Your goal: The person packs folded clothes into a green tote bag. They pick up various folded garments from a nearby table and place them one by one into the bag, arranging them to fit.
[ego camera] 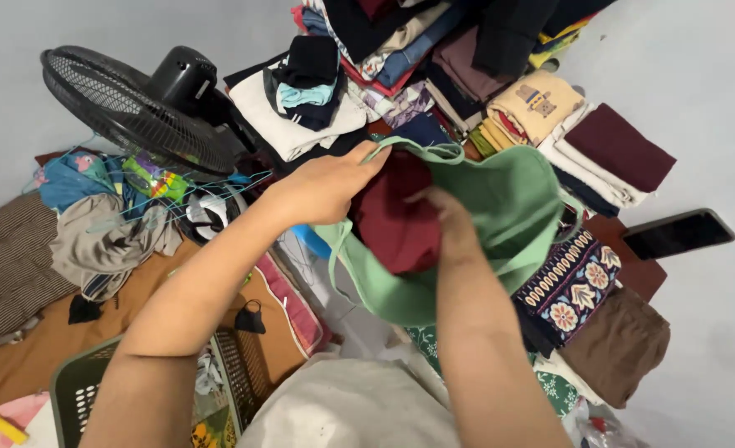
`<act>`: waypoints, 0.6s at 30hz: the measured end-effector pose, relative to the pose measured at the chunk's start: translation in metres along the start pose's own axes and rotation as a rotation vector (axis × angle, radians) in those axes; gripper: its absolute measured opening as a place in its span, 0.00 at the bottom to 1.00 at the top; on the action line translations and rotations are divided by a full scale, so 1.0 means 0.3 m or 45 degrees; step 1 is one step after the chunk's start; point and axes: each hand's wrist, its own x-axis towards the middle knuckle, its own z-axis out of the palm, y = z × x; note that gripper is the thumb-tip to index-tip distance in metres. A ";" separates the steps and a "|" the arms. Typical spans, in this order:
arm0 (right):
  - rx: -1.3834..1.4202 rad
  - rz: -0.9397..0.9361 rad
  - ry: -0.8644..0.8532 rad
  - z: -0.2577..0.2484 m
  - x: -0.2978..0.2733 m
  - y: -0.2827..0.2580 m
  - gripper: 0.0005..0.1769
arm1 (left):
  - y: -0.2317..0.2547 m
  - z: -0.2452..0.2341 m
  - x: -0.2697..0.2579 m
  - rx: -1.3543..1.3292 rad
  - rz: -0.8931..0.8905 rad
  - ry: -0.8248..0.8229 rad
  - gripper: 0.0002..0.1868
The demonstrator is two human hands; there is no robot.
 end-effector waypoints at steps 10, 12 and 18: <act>0.238 -0.056 -0.121 -0.017 0.212 0.243 0.24 | -0.012 0.038 0.069 0.158 -0.181 0.109 0.50; -0.022 -0.243 0.041 -0.029 0.127 0.100 0.25 | -0.018 0.067 0.116 0.316 -0.202 0.216 0.47; 0.106 -0.767 0.189 0.030 -0.583 -0.148 0.32 | -0.023 0.088 0.245 0.743 -0.294 0.508 0.29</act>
